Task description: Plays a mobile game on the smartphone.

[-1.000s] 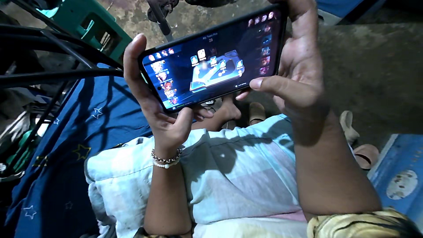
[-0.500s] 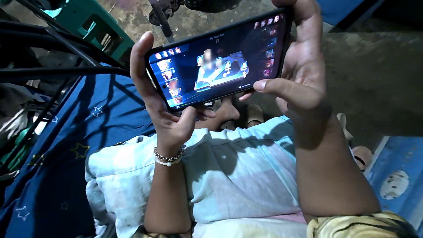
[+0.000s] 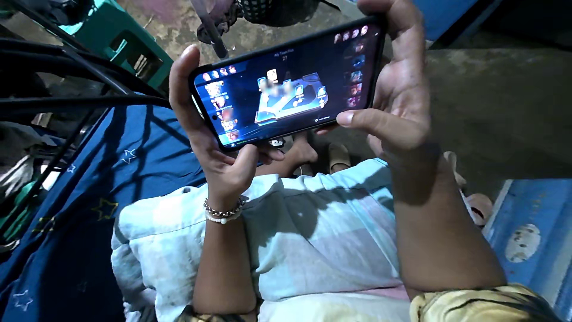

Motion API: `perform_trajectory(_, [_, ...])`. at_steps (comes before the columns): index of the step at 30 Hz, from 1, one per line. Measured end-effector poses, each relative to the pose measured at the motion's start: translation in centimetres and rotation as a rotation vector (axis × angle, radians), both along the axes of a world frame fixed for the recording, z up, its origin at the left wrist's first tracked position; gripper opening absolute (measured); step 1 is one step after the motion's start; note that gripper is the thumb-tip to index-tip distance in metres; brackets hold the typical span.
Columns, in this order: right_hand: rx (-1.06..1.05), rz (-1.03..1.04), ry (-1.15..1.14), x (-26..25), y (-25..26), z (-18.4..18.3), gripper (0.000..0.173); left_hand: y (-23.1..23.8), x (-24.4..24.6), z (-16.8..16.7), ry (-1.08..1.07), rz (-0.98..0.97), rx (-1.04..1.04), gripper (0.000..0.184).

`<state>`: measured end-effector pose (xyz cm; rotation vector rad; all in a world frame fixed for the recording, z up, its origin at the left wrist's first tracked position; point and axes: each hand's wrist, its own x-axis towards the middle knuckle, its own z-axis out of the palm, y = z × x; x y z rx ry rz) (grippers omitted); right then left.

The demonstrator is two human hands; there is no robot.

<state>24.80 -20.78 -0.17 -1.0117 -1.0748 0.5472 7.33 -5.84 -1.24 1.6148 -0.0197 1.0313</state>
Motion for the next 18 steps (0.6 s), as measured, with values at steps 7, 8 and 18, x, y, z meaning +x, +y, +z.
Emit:
perform_trajectory(7, [0.061, 0.044, -0.015, 1.2, 0.8, -0.5, 0.085, 0.2, 0.6, -0.1, 0.019, 0.005, -0.009, 0.106])
perform_trajectory(8, [0.073, 0.048, -0.020, 1.4, 1.1, -0.6, 0.085, 0.3, 0.6, -0.1, 0.021, 0.015, -0.012, 0.106])
perform_trajectory(18, [0.008, 0.067, 0.023, 1.7, 2.7, -1.5, 0.084, 1.3, 0.7, -0.4, 0.040, 0.043, -0.031, 0.106])
